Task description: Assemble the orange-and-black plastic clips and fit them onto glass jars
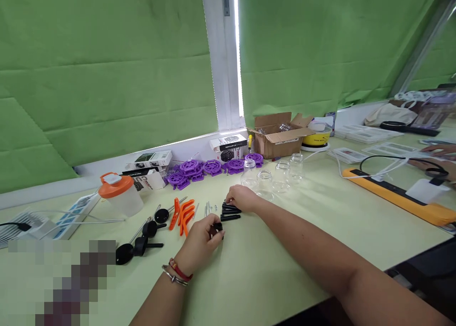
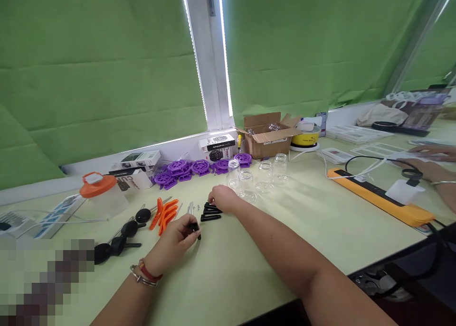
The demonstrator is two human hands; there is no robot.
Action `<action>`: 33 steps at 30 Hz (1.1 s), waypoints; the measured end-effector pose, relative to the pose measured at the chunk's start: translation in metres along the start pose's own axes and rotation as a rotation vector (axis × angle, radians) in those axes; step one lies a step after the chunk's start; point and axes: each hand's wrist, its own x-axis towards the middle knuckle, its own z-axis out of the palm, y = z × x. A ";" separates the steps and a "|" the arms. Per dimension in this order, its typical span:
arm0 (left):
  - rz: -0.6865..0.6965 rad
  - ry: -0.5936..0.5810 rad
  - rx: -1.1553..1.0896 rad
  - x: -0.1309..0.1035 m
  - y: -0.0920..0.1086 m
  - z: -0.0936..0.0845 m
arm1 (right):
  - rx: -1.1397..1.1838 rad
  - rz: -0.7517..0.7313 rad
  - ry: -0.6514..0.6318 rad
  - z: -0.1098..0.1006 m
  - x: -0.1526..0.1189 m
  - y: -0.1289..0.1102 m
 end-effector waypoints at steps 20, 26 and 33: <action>0.008 -0.022 0.018 0.002 -0.003 0.003 | -0.048 -0.015 -0.009 0.002 -0.005 -0.001; -0.015 -0.023 0.015 0.003 -0.001 0.002 | 0.008 -0.007 0.048 -0.008 -0.011 -0.007; -0.034 -0.021 -0.042 0.004 -0.002 0.004 | 0.454 -0.200 0.042 -0.044 -0.043 -0.045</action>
